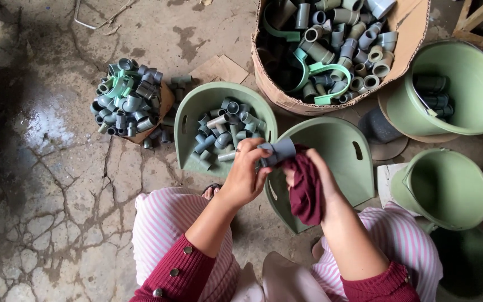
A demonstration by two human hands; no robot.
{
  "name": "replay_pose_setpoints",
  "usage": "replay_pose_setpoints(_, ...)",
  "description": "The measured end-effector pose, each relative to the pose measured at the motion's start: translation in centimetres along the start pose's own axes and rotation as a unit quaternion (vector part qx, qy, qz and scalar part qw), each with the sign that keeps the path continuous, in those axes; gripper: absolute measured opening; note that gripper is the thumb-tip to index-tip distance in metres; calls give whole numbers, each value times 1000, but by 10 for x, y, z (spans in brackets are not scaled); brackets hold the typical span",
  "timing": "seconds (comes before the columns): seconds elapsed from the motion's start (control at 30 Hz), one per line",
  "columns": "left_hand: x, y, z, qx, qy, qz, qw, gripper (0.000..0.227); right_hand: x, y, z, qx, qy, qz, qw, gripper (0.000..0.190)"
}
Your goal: The person sits on the floor and repeatedly picks up small gray plastic pipe fittings from a cardboard box. Using a maroon cloth, they wipe each fitting and place it into a green plastic basin. The process is repeated continuously throughout the clip.
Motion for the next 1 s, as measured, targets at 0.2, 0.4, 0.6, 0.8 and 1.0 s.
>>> replay_pose_setpoints(0.2,-8,19,-4,-79,-92,144,982,26,-30,26,-47,-274,-147,239,920,28)
replay_pose_setpoints(0.4,7,-26,-5,136,-14,-1,991,28,-14,20,-23,-363,-163,309,864,25)
replay_pose_setpoints(0.6,10,-18,11,-34,-2,90,995,26,-19,43,-42,-369,24,365,855,22)
replay_pose_setpoints(0.8,13,-9,1,-177,95,144,969,46,-6,30,-11,-405,35,281,869,4)
replay_pose_setpoints(1.0,12,-1,3,-208,62,180,960,53,-15,29,-14,-419,1,309,854,11)
Point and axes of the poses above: each hand's wrist, its own x-axis towards the middle knuckle, its own z-axis out of the back of the hand, y = z × x, the point moved 6 cm from there along x, towards the middle knuckle, and after that the axes turned 5 degrees about z, right-handed, at the moved point
